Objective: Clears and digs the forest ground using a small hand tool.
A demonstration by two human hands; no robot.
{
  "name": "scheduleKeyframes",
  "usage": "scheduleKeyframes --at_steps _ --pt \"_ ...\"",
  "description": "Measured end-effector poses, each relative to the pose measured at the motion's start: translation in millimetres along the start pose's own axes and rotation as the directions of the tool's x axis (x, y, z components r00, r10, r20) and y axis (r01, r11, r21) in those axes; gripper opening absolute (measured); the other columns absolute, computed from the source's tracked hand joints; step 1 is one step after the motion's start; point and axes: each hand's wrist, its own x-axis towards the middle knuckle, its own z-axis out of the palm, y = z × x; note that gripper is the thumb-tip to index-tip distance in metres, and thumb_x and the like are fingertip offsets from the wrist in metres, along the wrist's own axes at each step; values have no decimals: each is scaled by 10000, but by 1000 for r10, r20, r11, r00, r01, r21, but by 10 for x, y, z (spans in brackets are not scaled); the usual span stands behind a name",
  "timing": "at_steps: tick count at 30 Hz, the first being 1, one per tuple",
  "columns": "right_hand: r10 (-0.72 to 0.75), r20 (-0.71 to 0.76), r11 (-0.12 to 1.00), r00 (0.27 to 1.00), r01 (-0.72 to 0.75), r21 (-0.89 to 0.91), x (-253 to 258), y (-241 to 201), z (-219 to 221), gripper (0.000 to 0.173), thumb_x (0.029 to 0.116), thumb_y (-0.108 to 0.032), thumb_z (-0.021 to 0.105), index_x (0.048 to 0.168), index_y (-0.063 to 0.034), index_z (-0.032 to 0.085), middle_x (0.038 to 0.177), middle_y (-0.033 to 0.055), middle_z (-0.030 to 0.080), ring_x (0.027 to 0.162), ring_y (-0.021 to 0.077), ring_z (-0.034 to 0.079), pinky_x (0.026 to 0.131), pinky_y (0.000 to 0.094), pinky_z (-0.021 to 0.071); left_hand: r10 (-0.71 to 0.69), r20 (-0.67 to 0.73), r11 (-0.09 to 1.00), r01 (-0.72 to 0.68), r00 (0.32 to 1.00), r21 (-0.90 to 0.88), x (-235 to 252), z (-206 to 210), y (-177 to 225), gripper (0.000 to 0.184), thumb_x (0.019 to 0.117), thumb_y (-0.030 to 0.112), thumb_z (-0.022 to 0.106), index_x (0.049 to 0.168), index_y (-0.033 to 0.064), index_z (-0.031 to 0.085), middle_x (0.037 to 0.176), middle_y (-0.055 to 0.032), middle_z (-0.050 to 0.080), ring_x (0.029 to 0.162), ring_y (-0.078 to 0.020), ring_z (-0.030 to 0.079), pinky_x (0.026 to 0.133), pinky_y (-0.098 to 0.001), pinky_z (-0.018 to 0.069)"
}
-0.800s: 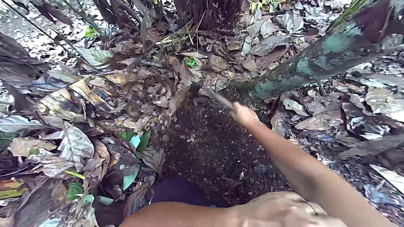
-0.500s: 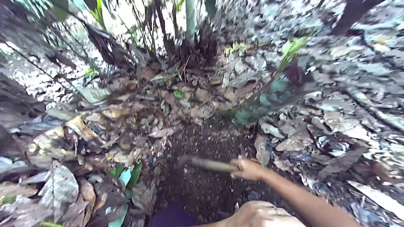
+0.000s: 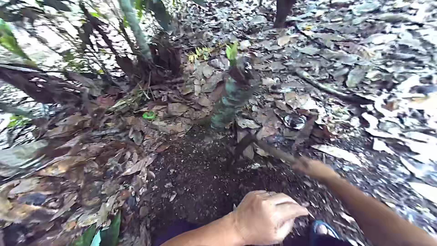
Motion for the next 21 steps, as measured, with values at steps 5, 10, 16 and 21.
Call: scheduleKeyframes --at_steps 5,10,16,21 --pt "297 -334 946 894 -228 233 -171 261 -578 558 1064 -421 502 1467 -37 463 1291 348 601 1214 538 581 965 728 437 -27 77 1000 26 997 18 94 164 -112 241 973 67 562 1106 88 762 1095 -59 765 1004 -160 733 857 -319 604" --pt "658 -356 512 664 -48 858 -315 740 -22 552 1066 -331 524 1505 -19 402 1186 243 635 917 323 680 837 512 561 -35 144 999 31 989 33 154 216 -172 248 971 77 548 1095 102 761 1034 -50 766 964 -154 736 837 -316 603" --pt "893 122 -346 433 489 801 -197 913 652 549 1117 -413 353 1519 -44 297 1197 163 556 931 221 640 808 399 577 -105 57 984 95 993 151 98 15 -227 267 1017 149 514 1103 123 766 1039 -25 773 990 -119 730 892 -282 590" --pt "700 226 -360 677 61 931 470 -357 769 620 1086 -356 439 1545 18 253 1361 290 518 1099 372 615 899 534 537 -260 -43 929 262 965 262 226 -45 -256 272 1014 134 527 1136 127 771 1099 -30 772 1084 -128 715 965 -315 577"
